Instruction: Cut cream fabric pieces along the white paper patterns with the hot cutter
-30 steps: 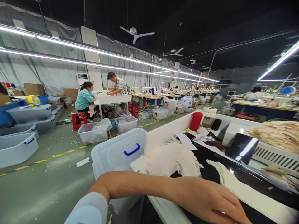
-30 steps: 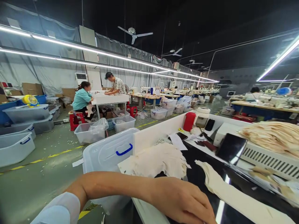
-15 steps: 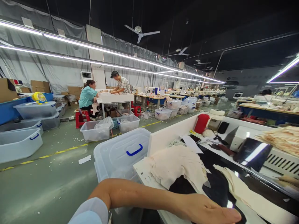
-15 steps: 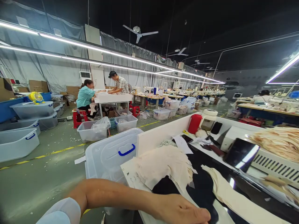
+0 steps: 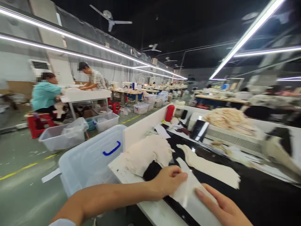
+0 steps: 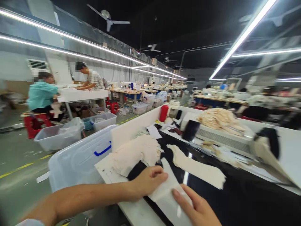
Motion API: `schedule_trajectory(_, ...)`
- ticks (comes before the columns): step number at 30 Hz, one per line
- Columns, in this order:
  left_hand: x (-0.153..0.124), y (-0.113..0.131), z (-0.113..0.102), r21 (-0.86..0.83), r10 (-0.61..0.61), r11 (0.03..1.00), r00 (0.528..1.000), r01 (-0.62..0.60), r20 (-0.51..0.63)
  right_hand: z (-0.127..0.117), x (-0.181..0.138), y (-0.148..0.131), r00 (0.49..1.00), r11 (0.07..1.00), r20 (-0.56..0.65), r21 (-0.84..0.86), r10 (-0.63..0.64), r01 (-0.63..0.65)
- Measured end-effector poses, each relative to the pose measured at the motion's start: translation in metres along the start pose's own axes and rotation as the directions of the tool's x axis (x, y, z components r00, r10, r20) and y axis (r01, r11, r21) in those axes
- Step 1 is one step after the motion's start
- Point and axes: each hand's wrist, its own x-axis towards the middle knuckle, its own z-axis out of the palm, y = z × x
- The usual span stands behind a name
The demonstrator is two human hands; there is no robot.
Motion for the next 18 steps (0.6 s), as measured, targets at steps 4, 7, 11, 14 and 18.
schedule_trajectory(4,0.007,-0.007,-0.014,0.056,0.086,0.995,0.995,-0.088,0.047,-0.006,-0.004,0.004,0.985,0.994,0.139,0.014,0.107,-0.110)
schedule_trajectory(7,0.019,-0.009,-0.019,0.118,0.128,0.984,0.990,-0.135,0.062,-0.017,0.001,0.010,0.973,0.992,0.192,-0.031,0.125,-0.121)
schedule_trajectory(11,0.045,0.000,-0.017,0.237,0.197,0.950,0.979,-0.203,0.048,-0.044,0.010,0.017,0.995,0.986,0.020,-0.141,0.096,-0.093)
schedule_trajectory(14,0.079,0.011,-0.010,0.346,0.270,0.903,0.963,-0.255,0.005,-0.069,0.027,0.016,0.990,0.978,-0.129,-0.189,0.060,-0.084)
schedule_trajectory(18,0.129,0.021,0.002,0.492,0.317,0.829,0.948,-0.266,-0.021,-0.103,0.063,0.017,0.957,0.965,-0.288,-0.248,0.014,-0.088)
